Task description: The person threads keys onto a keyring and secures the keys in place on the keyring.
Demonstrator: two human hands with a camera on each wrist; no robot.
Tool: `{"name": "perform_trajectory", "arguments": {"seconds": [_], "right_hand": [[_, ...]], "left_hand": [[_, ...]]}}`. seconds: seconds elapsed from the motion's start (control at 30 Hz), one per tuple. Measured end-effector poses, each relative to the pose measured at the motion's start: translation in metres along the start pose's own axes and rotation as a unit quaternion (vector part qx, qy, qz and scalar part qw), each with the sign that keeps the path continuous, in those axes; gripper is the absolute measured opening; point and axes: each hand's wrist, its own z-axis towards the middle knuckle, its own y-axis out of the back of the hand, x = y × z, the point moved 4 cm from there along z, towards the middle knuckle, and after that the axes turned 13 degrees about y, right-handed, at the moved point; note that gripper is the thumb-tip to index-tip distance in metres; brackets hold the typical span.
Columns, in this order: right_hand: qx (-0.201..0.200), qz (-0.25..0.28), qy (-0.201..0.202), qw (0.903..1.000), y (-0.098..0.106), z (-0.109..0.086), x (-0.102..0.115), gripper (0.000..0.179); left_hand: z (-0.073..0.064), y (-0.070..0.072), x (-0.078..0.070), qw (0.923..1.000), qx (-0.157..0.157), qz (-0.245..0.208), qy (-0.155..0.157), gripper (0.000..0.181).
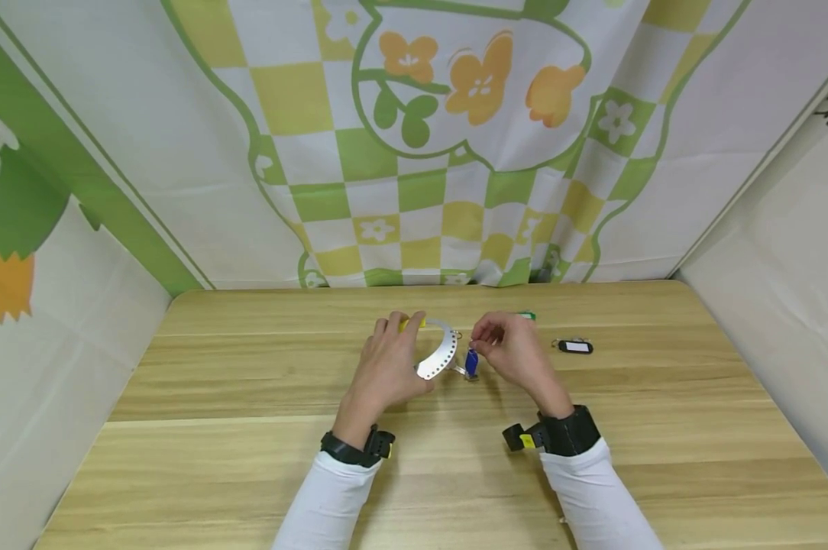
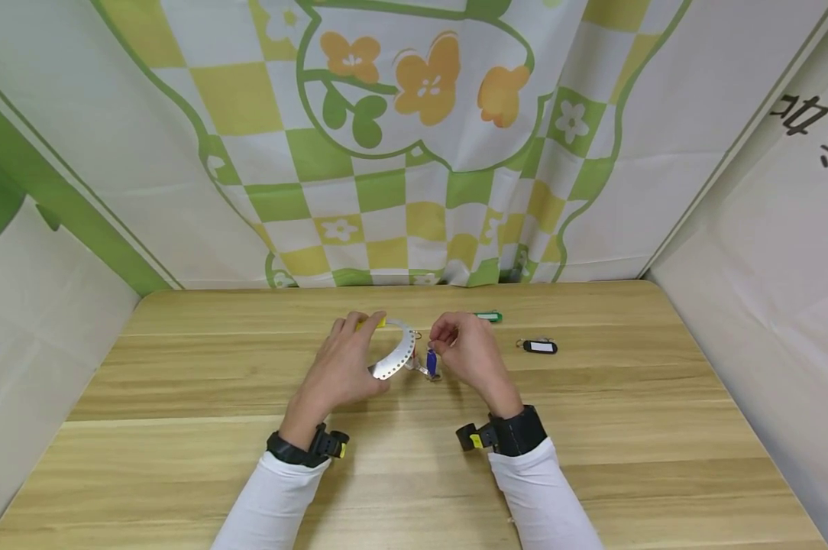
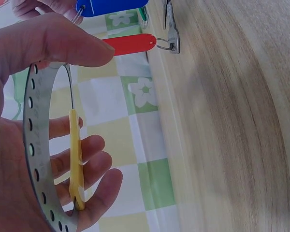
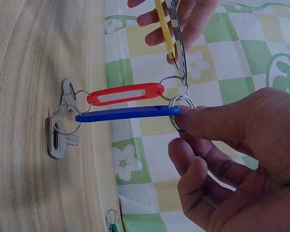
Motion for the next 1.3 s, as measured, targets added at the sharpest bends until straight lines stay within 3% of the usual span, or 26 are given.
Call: {"name": "perform_trajectory", "arguments": {"seconds": [0.13,0.33,0.5,0.87,1.3], "right_hand": [[0.007,-0.006,0.010,0.9999,-0.001,0.000,0.001,0.018],[0.051,0.003,0.035,0.9981,-0.006,0.000,0.002,0.020],[0.055,0.003,0.051,0.9971,-0.009,0.001,0.003,0.020],[0.038,-0.006,0.041,0.9984,-0.010,0.002,0.002,0.016],[0.000,0.033,0.002,0.9995,-0.009,-0.002,-0.002,0.020]], "left_hand": [[0.000,0.001,0.000,1.0000,-0.002,0.002,0.000,0.104],[0.000,0.001,-0.001,1.0000,-0.001,0.001,0.000,0.103],[0.000,0.000,-0.001,1.0000,0.000,0.002,-0.004,0.103],[0.000,-0.003,-0.002,0.9993,0.018,0.016,-0.027,0.105],[-0.001,-0.003,-0.004,0.9989,0.025,0.019,-0.036,0.103]]}}
